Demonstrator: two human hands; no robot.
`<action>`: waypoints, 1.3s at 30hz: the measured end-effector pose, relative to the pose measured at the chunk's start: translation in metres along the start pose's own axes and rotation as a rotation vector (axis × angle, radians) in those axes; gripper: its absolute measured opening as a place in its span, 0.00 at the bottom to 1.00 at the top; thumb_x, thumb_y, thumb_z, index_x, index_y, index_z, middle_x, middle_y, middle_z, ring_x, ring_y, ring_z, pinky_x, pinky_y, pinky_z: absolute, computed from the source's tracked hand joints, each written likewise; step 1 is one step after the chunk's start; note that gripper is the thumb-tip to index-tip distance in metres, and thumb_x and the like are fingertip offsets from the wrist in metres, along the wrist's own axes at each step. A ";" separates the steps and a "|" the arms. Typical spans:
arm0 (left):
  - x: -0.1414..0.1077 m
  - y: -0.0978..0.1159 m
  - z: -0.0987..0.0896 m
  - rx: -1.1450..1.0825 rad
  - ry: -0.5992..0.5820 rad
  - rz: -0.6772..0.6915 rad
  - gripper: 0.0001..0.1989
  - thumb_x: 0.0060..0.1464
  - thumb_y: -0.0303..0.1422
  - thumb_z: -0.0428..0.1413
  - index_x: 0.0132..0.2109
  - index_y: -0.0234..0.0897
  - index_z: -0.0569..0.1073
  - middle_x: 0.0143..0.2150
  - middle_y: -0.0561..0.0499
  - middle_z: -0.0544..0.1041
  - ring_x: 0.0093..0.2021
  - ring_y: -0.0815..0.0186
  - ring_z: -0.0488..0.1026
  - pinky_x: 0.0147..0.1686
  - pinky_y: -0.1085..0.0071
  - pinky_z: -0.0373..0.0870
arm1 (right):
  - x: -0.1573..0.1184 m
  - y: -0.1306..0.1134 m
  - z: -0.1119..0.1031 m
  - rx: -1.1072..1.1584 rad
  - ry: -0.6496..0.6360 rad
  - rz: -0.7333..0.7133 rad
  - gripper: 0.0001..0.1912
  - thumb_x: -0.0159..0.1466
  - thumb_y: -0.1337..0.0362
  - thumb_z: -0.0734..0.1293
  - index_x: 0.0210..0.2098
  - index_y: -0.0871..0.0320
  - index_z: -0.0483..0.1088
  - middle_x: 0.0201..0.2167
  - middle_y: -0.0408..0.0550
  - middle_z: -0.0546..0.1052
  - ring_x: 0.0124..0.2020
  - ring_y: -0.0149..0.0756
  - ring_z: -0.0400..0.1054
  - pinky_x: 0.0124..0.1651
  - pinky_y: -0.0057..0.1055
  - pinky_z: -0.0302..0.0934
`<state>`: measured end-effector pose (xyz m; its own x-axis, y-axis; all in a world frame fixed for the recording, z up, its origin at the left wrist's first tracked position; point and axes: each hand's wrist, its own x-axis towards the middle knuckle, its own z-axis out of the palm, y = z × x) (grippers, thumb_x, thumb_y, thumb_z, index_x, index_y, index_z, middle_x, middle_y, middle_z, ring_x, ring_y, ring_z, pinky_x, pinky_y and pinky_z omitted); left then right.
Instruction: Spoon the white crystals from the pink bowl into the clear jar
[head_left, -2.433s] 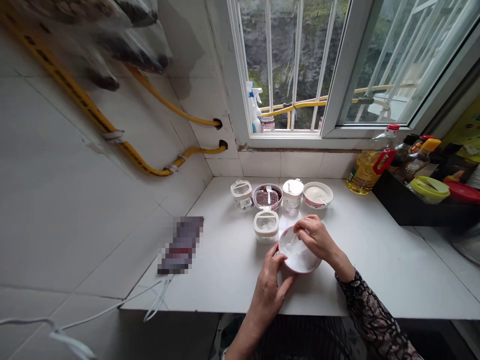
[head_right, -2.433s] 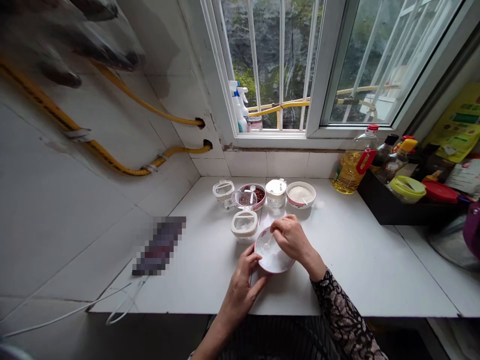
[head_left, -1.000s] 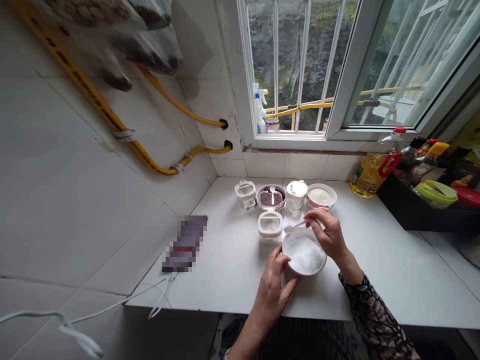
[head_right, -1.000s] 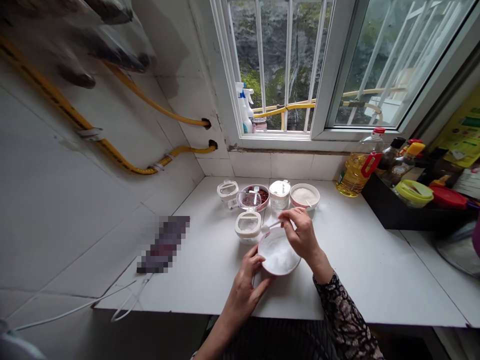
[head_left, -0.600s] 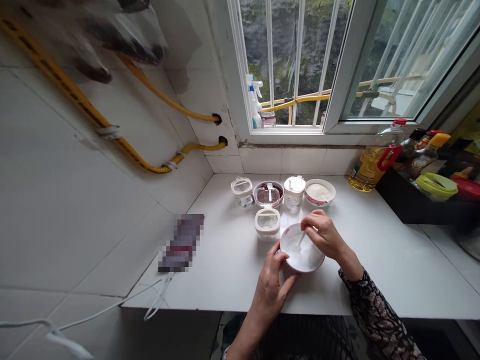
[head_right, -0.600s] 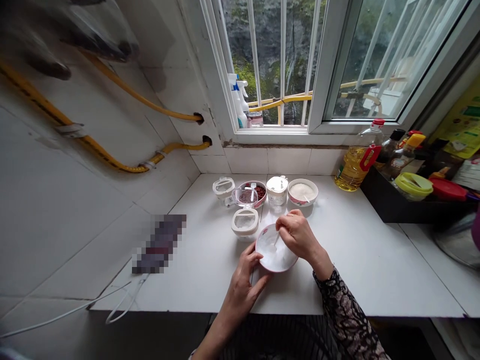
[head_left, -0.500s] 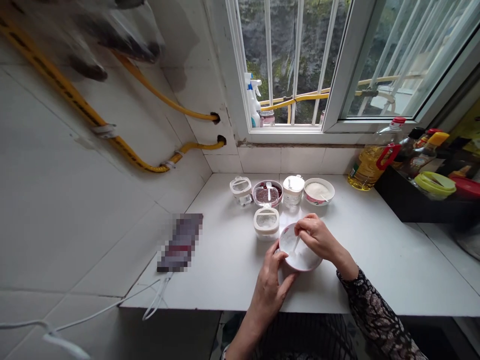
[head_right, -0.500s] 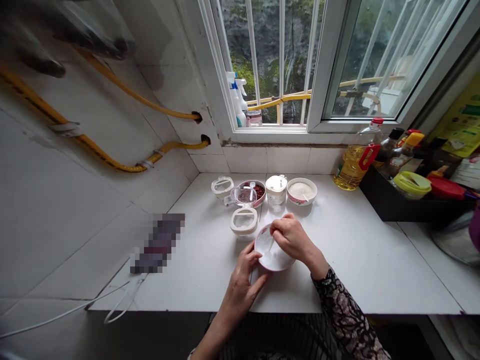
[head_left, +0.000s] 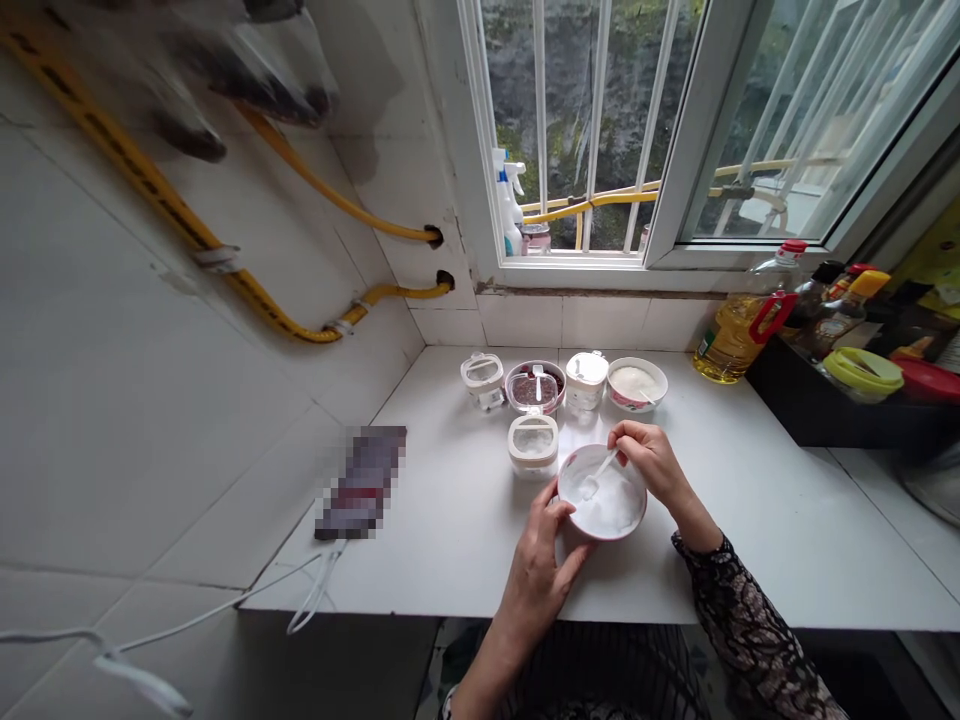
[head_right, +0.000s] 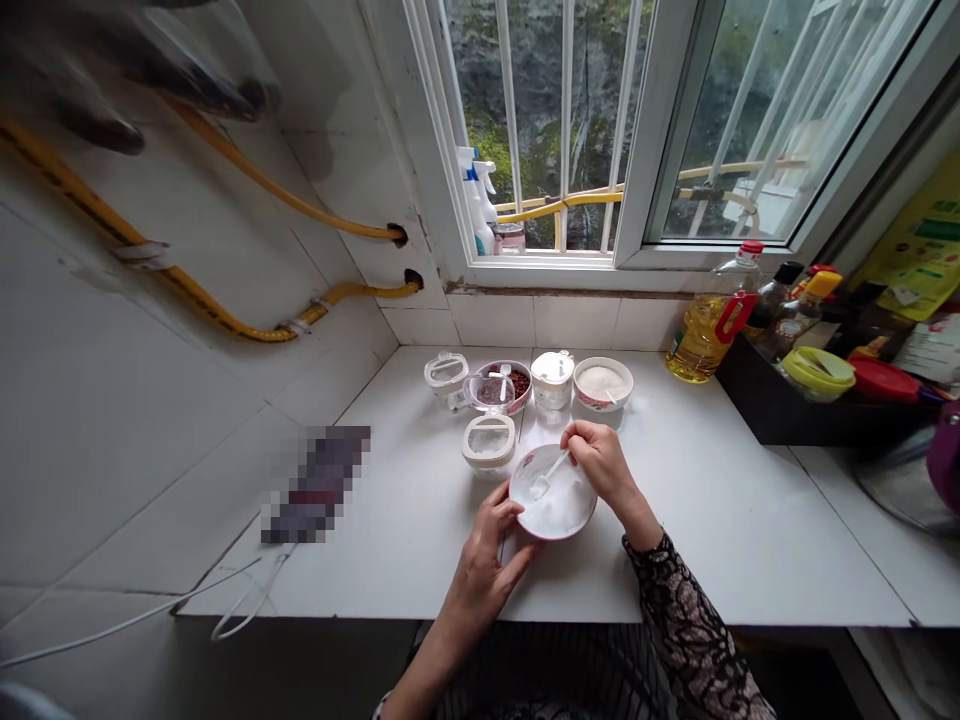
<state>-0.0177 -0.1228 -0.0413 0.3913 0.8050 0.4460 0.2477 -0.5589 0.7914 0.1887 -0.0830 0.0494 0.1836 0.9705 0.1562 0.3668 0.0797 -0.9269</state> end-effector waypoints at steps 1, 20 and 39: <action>0.000 0.001 0.000 0.002 0.001 0.002 0.19 0.58 0.24 0.58 0.54 0.43 0.64 0.66 0.38 0.64 0.65 0.51 0.69 0.59 0.54 0.73 | 0.001 0.001 -0.001 0.024 0.013 0.017 0.09 0.50 0.61 0.60 0.20 0.55 0.69 0.14 0.41 0.67 0.20 0.32 0.60 0.28 0.30 0.55; 0.000 -0.002 0.003 -0.018 0.019 -0.002 0.18 0.58 0.25 0.58 0.53 0.43 0.64 0.66 0.38 0.63 0.66 0.52 0.68 0.60 0.52 0.72 | -0.005 -0.016 0.024 -0.351 0.113 -0.647 0.12 0.68 0.70 0.59 0.38 0.53 0.74 0.30 0.47 0.80 0.37 0.42 0.71 0.52 0.43 0.59; 0.000 -0.002 0.001 0.018 0.011 -0.003 0.18 0.59 0.26 0.58 0.54 0.43 0.64 0.66 0.38 0.63 0.64 0.52 0.70 0.59 0.53 0.73 | -0.001 0.001 0.002 -0.287 0.042 -0.209 0.10 0.55 0.66 0.59 0.19 0.55 0.66 0.20 0.43 0.74 0.25 0.35 0.66 0.41 0.34 0.57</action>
<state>-0.0171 -0.1220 -0.0436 0.3806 0.8085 0.4488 0.2648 -0.5603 0.7848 0.1875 -0.0837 0.0474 0.1123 0.9293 0.3519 0.6405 0.2031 -0.7406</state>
